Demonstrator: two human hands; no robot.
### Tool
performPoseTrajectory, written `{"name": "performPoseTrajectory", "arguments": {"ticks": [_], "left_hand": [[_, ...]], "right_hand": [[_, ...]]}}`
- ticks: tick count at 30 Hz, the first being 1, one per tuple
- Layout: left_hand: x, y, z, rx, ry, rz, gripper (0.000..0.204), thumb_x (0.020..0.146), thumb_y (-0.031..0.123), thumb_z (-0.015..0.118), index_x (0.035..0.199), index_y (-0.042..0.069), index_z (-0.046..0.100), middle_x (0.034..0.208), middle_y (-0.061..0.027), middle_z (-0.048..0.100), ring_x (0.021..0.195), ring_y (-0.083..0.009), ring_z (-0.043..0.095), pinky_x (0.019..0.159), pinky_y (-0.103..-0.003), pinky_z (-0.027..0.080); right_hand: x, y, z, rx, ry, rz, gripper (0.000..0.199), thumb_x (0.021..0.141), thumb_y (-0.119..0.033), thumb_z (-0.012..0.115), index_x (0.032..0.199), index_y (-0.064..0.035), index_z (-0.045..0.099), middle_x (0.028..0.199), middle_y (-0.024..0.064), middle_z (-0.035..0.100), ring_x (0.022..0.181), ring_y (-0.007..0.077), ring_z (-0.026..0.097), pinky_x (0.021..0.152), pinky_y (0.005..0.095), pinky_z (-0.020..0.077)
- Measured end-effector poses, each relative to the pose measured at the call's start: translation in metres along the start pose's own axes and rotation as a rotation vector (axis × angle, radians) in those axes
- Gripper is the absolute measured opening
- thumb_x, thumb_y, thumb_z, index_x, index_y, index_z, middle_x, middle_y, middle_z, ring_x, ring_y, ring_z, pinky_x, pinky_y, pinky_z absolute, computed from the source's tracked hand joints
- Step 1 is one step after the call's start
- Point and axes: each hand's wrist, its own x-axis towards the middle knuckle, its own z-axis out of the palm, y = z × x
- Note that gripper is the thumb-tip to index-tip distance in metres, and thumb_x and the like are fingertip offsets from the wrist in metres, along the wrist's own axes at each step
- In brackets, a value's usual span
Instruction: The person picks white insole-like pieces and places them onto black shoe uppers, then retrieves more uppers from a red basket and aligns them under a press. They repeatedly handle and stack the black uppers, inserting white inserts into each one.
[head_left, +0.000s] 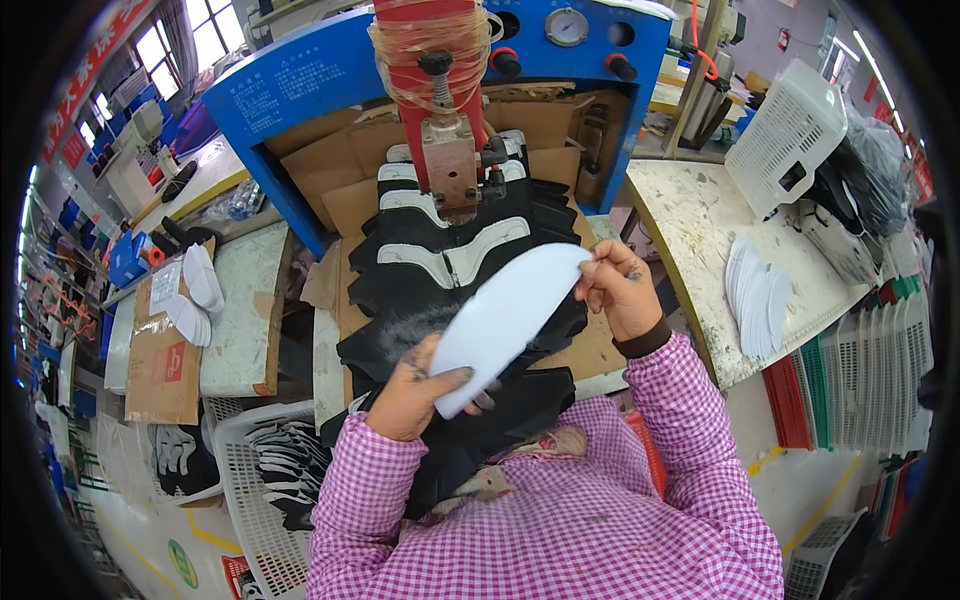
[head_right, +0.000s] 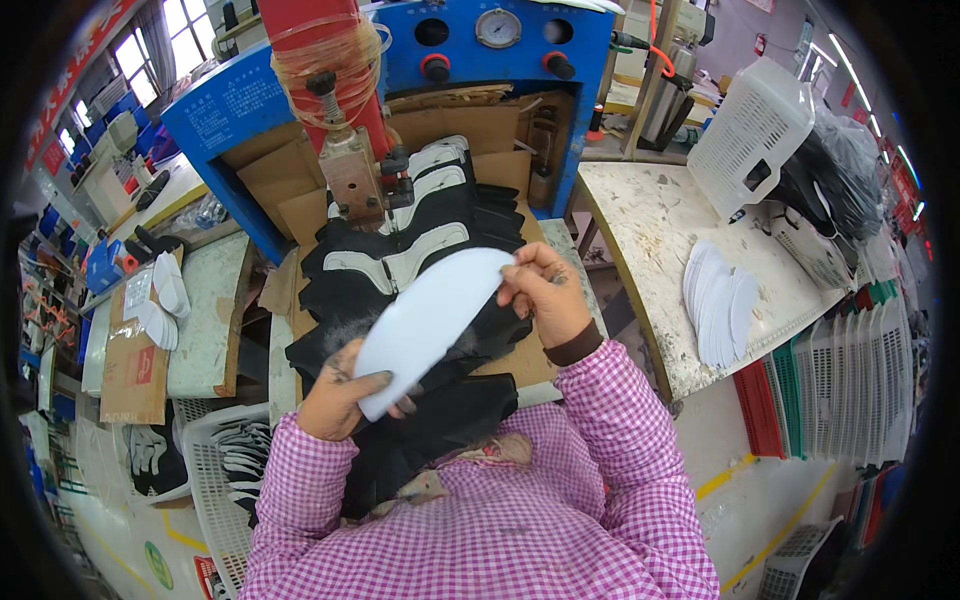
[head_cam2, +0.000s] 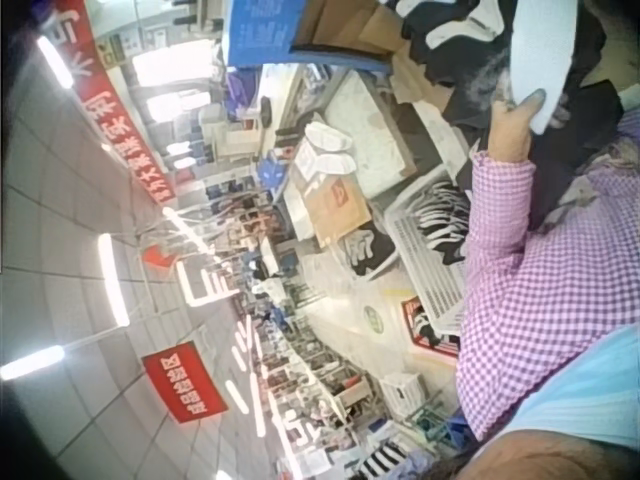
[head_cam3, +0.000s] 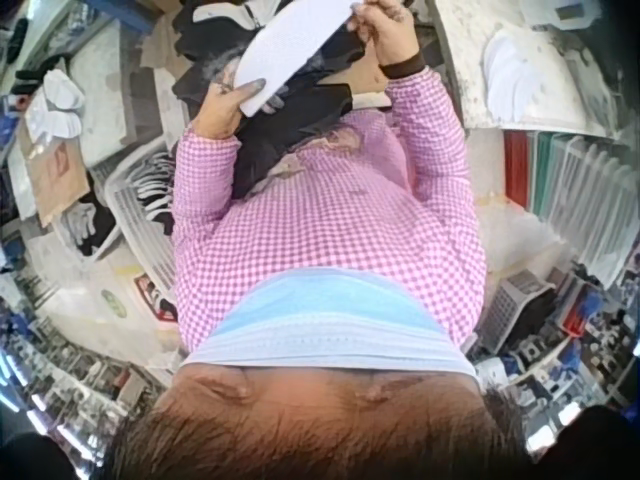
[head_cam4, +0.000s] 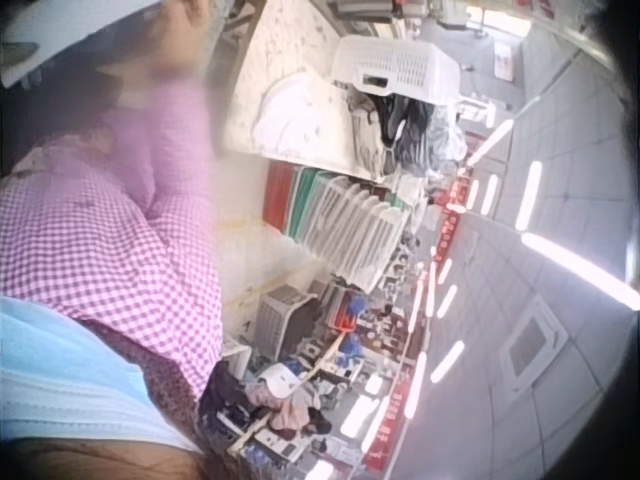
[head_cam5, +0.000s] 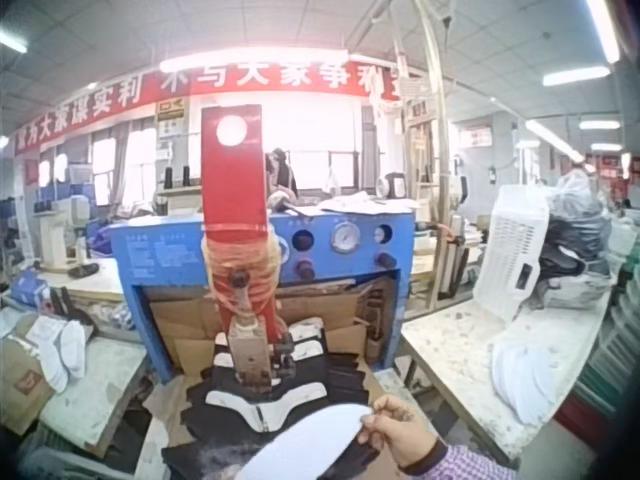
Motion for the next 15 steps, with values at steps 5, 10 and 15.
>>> {"name": "performPoseTrajectory", "arguments": {"ticks": [5, 10, 15], "left_hand": [[0.003, 0.002, -0.022, -0.134, 0.374, 0.338, 0.019, 0.091, 0.001, 0.052, 0.108, -0.007, 0.052, 0.088, -0.0202, 0.066, 0.067, -0.0202, 0.067, 0.058, -0.029, 0.058], [0.01, 0.003, -0.042, -0.125, 0.582, 0.556, 0.01, 0.093, 0.005, 0.052, 0.097, -0.004, 0.054, 0.08, -0.0154, 0.064, 0.064, -0.019, 0.065, 0.057, -0.029, 0.057], [0.009, 0.018, -0.067, -0.075, 0.762, 0.659, 0.011, 0.093, 0.008, 0.052, 0.095, -0.002, 0.056, 0.077, -0.0135, 0.063, 0.065, -0.018, 0.064, 0.056, -0.03, 0.056]], "right_hand": [[0.01, 0.013, 0.009, 0.015, -0.014, 0.026, 0.012, 0.085, -0.003, 0.061, 0.09, -0.0052, 0.05, 0.075, 0.0121, 0.066, 0.062, 0.0123, 0.065, 0.047, 0.0171, 0.045], [0.015, 0.025, 0.023, 0.062, -0.032, 0.032, 0.018, 0.086, -0.004, 0.062, 0.102, -0.0004, 0.056, 0.082, 0.0107, 0.067, 0.066, 0.0142, 0.066, 0.05, 0.0181, 0.0487], [0.025, 0.03, 0.039, 0.157, -0.07, 0.124, 0.014, 0.09, -0.008, 0.06, 0.101, -0.0005, 0.063, 0.09, 0.0135, 0.069, 0.07, 0.016, 0.068, 0.05, 0.0183, 0.0471]]}}
